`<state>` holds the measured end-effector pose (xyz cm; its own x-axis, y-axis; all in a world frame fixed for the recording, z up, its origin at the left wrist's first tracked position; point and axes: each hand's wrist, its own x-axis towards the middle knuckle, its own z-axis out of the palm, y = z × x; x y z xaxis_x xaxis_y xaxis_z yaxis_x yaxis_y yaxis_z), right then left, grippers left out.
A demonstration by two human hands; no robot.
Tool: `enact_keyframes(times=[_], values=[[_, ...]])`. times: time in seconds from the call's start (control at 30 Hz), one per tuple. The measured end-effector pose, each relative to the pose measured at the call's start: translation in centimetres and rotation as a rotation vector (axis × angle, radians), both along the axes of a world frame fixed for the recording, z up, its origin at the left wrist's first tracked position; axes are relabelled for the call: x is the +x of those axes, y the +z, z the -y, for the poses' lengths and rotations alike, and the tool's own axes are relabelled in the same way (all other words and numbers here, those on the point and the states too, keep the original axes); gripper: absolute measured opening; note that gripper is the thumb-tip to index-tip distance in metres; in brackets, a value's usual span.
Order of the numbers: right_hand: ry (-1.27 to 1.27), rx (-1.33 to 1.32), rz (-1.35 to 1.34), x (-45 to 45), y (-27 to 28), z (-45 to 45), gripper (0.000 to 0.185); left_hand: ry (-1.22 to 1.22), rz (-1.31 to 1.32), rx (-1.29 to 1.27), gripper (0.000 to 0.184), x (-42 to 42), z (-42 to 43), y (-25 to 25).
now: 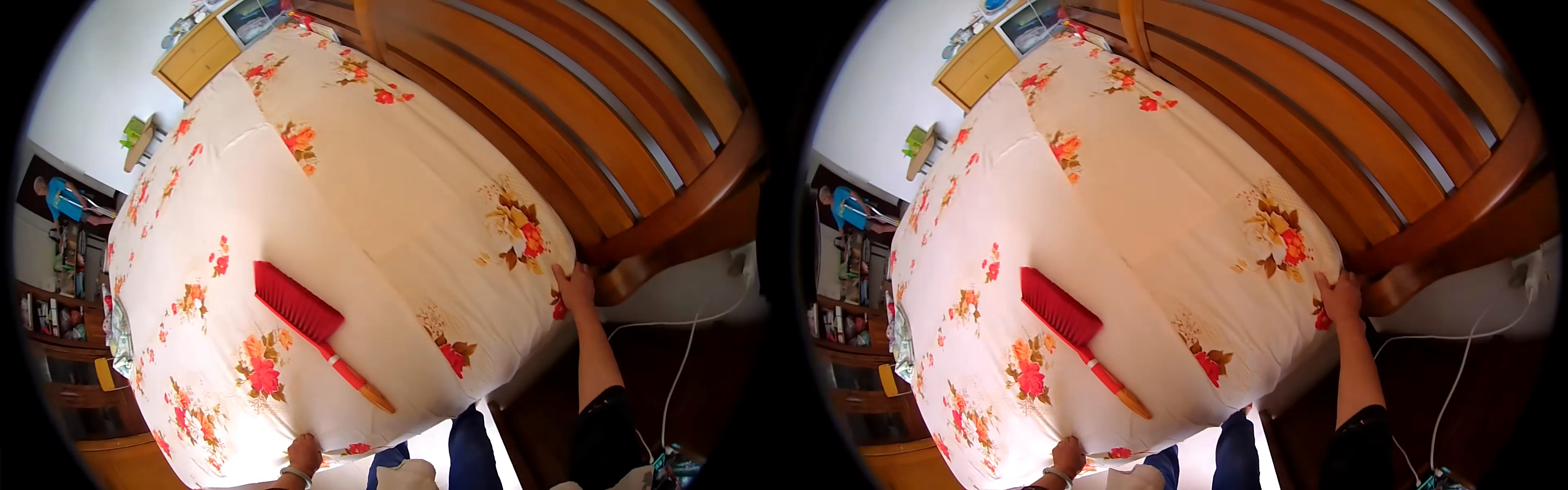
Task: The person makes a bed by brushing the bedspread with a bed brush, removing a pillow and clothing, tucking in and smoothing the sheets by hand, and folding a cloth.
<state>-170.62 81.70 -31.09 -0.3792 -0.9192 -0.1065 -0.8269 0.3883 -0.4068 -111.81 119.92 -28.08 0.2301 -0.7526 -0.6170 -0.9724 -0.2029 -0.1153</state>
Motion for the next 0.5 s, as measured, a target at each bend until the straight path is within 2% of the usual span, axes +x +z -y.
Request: enact_keyframes(times=[0.07, 0.13, 0.2, 0.4, 0.5], values=[[0.056, 0.075, -0.149, 1.0, 1.7, 0.0, 0.056, 0.019, 0.015, 0.001, 0.016, -0.2, 0.2, 0.2], [0.043, 0.005, -0.129, 0.8, 0.2, -0.1, 0.054, 0.019, -0.009, -0.005, 0.015, -0.1, 0.1, 0.0], [-0.103, -0.051, 0.324, 0.4, -0.7, -0.3, 0.053, 0.056, -0.033, -0.046, 0.017, 0.2, -0.1, -0.2], [-0.201, 0.023, 0.436, -0.5, -1.5, 1.1, 0.059, 0.059, -0.028, -0.005, 0.018, -0.1, 0.3, 0.1], [-0.135, 0.054, 0.731, -1.4, -1.9, 2.0, 0.063, 0.030, -0.037, -0.062, 0.014, 0.1, 0.0, -0.2]])
